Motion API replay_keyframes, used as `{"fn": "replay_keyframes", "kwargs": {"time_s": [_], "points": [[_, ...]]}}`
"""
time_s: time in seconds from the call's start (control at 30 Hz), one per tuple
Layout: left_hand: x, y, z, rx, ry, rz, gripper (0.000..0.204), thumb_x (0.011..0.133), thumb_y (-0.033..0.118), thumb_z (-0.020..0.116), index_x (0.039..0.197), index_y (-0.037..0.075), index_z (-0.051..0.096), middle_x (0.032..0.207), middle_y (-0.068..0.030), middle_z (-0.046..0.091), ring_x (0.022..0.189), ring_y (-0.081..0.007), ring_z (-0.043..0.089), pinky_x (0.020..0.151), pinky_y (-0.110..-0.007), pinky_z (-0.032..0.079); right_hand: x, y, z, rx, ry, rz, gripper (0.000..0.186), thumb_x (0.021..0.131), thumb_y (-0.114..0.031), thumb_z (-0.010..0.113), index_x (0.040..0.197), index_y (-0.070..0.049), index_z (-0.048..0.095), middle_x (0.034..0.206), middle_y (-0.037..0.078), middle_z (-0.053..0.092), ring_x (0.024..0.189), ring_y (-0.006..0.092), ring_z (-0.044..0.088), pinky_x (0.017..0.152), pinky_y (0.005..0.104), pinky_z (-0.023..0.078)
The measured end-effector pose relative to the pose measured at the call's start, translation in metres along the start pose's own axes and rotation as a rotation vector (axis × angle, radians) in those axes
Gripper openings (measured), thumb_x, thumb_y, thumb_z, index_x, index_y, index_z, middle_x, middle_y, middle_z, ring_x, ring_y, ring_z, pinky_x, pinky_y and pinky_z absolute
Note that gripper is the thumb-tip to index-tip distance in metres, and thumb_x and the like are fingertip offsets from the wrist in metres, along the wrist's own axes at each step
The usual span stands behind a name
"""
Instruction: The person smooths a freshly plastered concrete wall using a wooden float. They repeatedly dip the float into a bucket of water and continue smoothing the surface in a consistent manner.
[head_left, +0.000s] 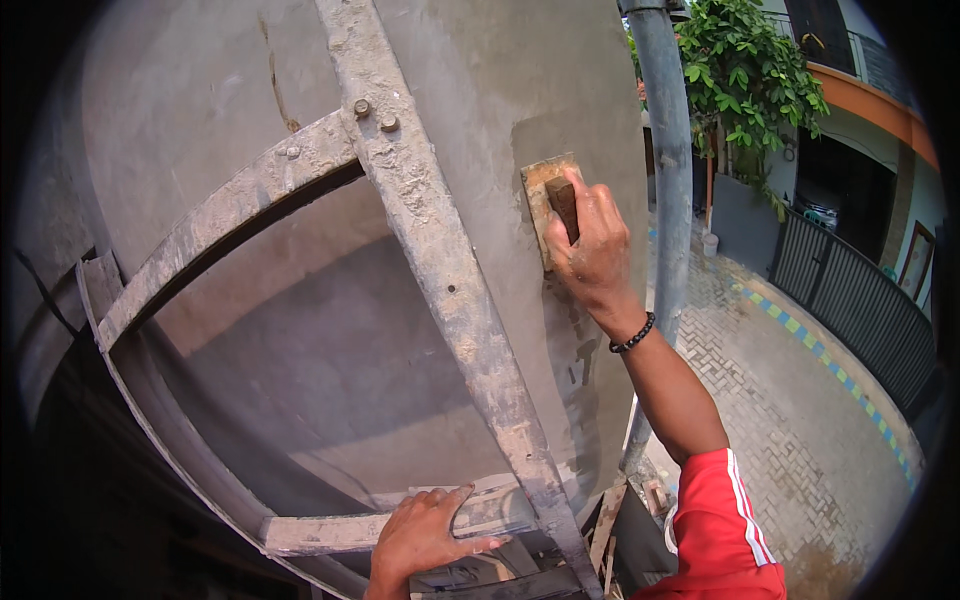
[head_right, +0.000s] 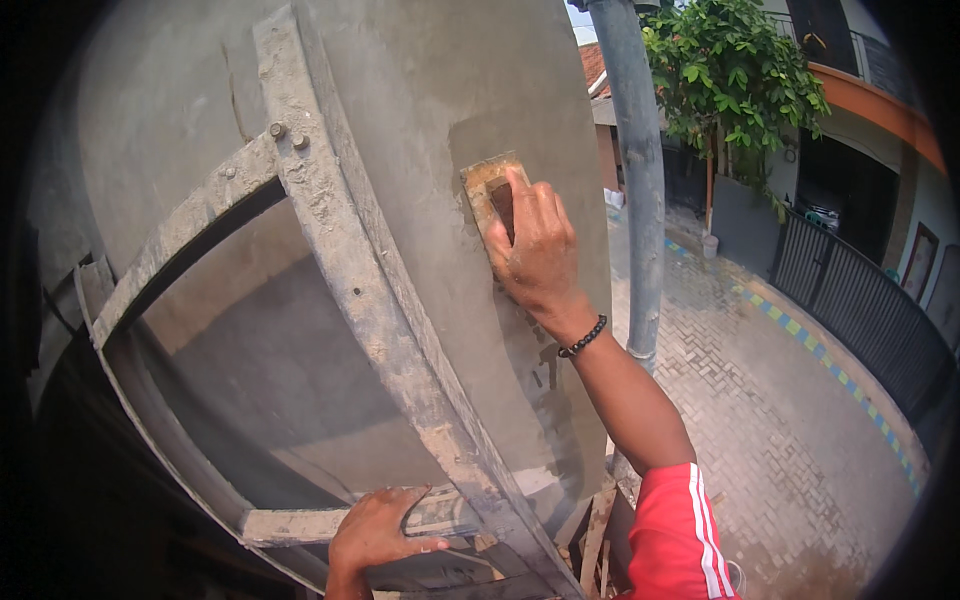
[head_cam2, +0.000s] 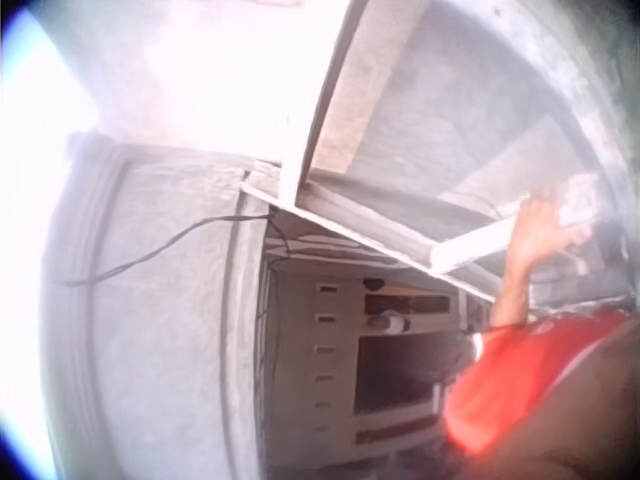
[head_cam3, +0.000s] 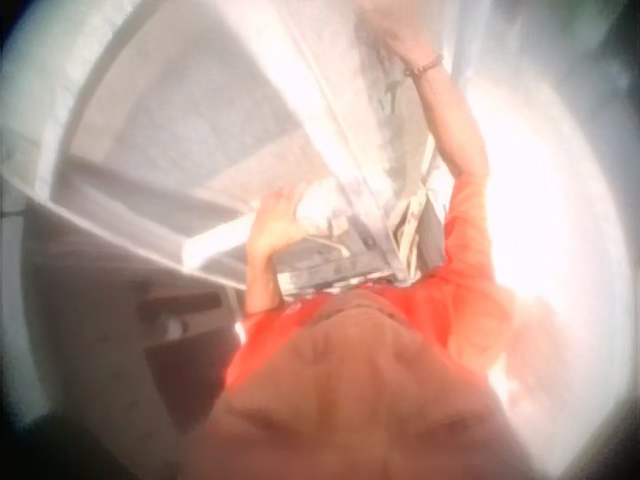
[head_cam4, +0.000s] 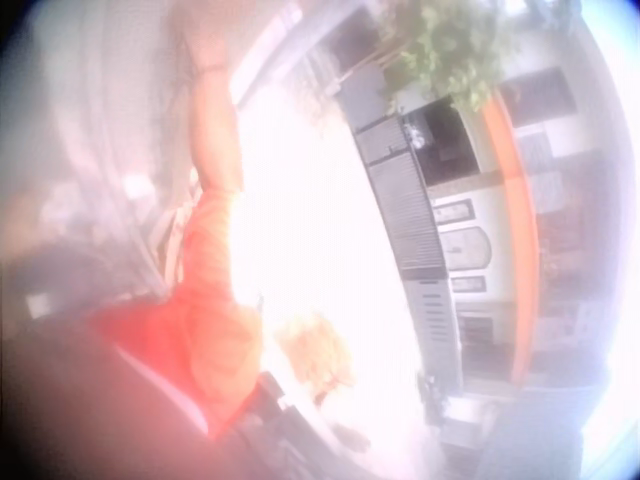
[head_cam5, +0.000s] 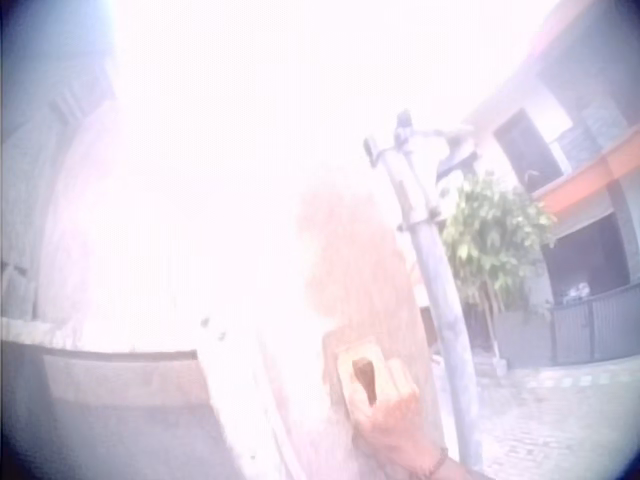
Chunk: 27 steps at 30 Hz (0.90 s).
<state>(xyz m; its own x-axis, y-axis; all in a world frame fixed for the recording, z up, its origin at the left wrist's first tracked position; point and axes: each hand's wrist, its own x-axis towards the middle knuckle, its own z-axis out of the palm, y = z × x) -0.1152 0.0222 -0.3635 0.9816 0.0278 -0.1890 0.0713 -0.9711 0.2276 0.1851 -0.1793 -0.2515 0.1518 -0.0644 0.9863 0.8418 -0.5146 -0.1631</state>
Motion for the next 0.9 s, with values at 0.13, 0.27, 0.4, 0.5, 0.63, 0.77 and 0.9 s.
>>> {"fn": "replay_keyframes", "kwargs": {"time_s": [0.13,0.27,0.4,0.5,0.63,0.77,0.9], "points": [[0.001,0.002,-0.005,0.009,-0.074,-0.039,0.104,0.068,0.079,0.073,0.14,0.005,0.058,0.13,-0.0236,0.064,0.121,-0.0403,0.06,0.106,-0.047,0.045,0.026,-0.017,0.009,0.044,-0.025,0.02,0.054,0.081,-0.008,0.065,0.133,0.005,0.054,0.098,0.016,0.055,0.089,0.0307,0.059,0.078,0.0436,0.053],[-0.002,0.003,-0.004,-0.017,-0.023,-0.028,0.109,0.066,0.083,0.07,0.143,0.006,0.056,0.129,-0.0253,0.064,0.121,-0.0407,0.06,0.106,-0.048,0.045,-0.013,-0.011,0.0,0.04,-0.095,-0.039,0.055,0.082,-0.007,0.064,0.134,0.005,0.052,0.099,0.017,0.054,0.088,0.0314,0.058,0.079,0.0441,0.053],[0.0,0.007,-0.01,-0.006,-0.089,-0.035,0.113,0.066,0.087,0.066,0.145,0.007,0.055,0.127,-0.027,0.064,0.119,-0.0422,0.061,0.104,-0.047,0.047,0.027,-0.006,-0.004,0.031,0.027,0.085,0.055,0.082,-0.007,0.065,0.134,0.007,0.052,0.1,0.017,0.055,0.089,0.0323,0.059,0.08,0.0451,0.053],[0.001,0.003,-0.005,0.009,-0.063,-0.025,0.11,0.068,0.086,0.066,0.144,0.007,0.055,0.127,-0.0264,0.064,0.118,-0.0417,0.061,0.104,-0.046,0.047,0.016,-0.018,0.004,0.066,-0.04,0.023,0.053,0.083,-0.008,0.065,0.132,0.007,0.053,0.1,0.018,0.055,0.09,0.0329,0.059,0.082,0.0457,0.053],[-0.002,0.002,-0.003,-0.021,-0.029,-0.01,0.111,0.068,0.085,0.067,0.144,0.006,0.055,0.125,-0.0277,0.065,0.117,-0.0414,0.062,0.104,-0.046,0.047,-0.009,-0.002,-0.003,0.034,-0.108,-0.007,0.053,0.083,-0.009,0.065,0.132,0.006,0.053,0.101,0.018,0.055,0.092,0.0344,0.06,0.081,0.0452,0.053],[0.0,0.009,-0.01,-0.002,-0.066,-0.028,0.109,0.068,0.084,0.068,0.143,0.005,0.056,0.122,-0.0288,0.066,0.115,-0.0419,0.062,0.104,-0.046,0.046,0.031,-0.005,-0.003,0.036,0.002,0.083,0.055,0.081,-0.008,0.067,0.132,0.006,0.052,0.101,0.018,0.055,0.092,0.0334,0.06,0.081,0.0445,0.053],[-0.001,0.002,-0.004,-0.041,0.005,0.011,0.108,0.068,0.083,0.068,0.142,0.005,0.057,0.122,-0.029,0.065,0.118,-0.0425,0.061,0.105,-0.047,0.045,-0.007,-0.01,-0.001,0.04,-0.135,-0.036,0.056,0.08,-0.007,0.067,0.133,0.006,0.052,0.1,0.017,0.055,0.091,0.0332,0.059,0.081,0.0434,0.054]]}}
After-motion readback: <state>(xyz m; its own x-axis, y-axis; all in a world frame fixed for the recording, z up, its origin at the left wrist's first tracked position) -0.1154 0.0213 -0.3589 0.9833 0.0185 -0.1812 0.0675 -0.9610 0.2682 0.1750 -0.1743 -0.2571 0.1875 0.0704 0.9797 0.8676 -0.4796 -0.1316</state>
